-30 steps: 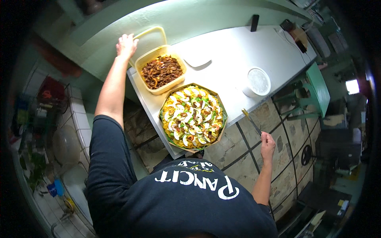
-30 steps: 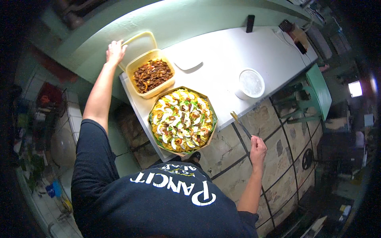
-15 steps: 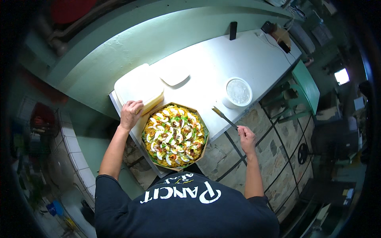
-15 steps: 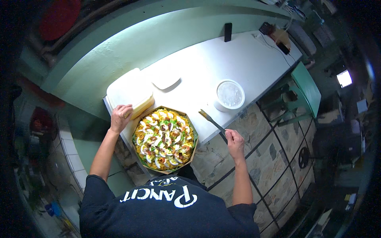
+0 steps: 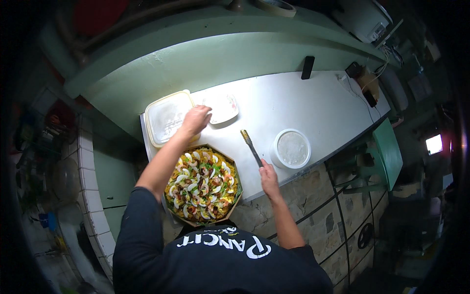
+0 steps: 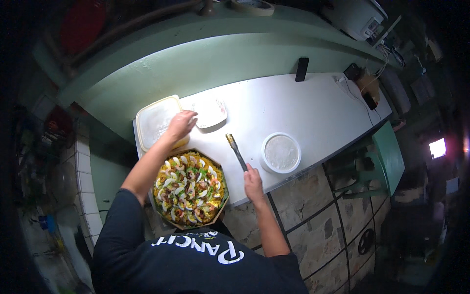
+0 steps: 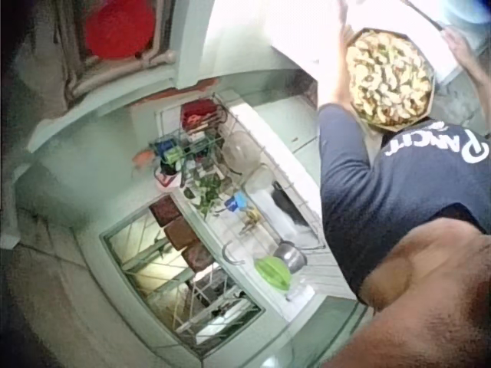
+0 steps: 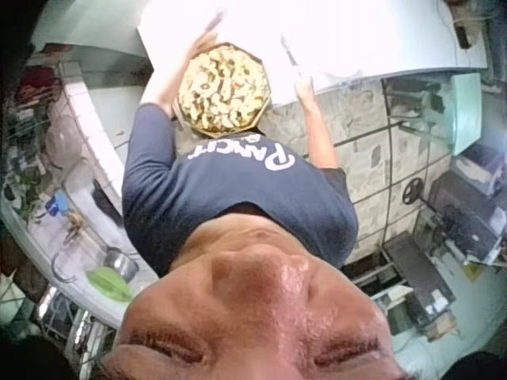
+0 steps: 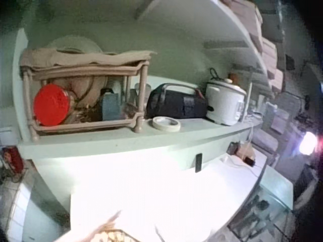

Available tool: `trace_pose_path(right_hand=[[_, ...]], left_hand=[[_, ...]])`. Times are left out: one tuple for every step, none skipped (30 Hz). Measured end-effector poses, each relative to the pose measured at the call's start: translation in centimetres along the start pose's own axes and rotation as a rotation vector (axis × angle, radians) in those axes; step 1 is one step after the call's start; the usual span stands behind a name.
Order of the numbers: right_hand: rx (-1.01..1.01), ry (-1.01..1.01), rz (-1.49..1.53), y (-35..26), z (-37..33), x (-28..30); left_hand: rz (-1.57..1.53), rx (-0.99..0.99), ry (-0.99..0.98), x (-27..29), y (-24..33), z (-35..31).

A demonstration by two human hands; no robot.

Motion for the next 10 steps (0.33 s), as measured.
trace_pose_path(right_hand=[[0.051,-0.023,-0.055,-0.9,1.1,-1.0],[0.122,-0.028,-0.123,-1.7,1.9,-1.5],[0.191,-0.031,-0.193,-2.3,2.4,-1.9],[0.25,-0.03,-0.267,-3.0,2.8,-1.8],[0.227,-0.061,-0.315,-3.2,3.4,-1.7],[0.188,-0.092,-0.362,-3.6,3.7,-1.3],[0.162,-0.125,-0.406,-4.0,4.0,-1.1],[0.14,-0.16,-0.488,-3.8,4.7,-1.2],[0.086,-0.213,-0.513,-4.2,5.4,-1.0],[0.032,-0.266,-0.536,-4.6,6.1,-0.8]], left_hand=[[0.063,0.021,-0.096,-3.1,-0.6,1.7],[0.2,0.015,-0.178,-5.8,-0.9,2.9],[0.333,0.011,-0.262,-8.3,-1.1,3.9],[0.396,0.056,-0.311,-9.8,-1.1,4.3],[0.384,0.078,-0.324,-10.8,-1.4,4.8],[0.368,0.092,-0.349,-12.1,-1.3,5.1],[0.357,0.115,-0.366,-12.8,-1.8,5.3],[0.258,0.161,-0.39,-13.1,-2.7,5.6],[0.282,0.157,-0.4,-13.3,-2.7,5.9],[0.306,0.154,-0.41,-13.5,-2.5,6.0]])
Point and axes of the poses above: each hand's wrist, its own z-axis towards the middle knuckle, its own x-axis out of the back of the hand, y = z × x, the point moved 6 cm from there along z, towards the middle knuckle, and after that the axes turned 2 degrees about z, right-handed, at the moved point
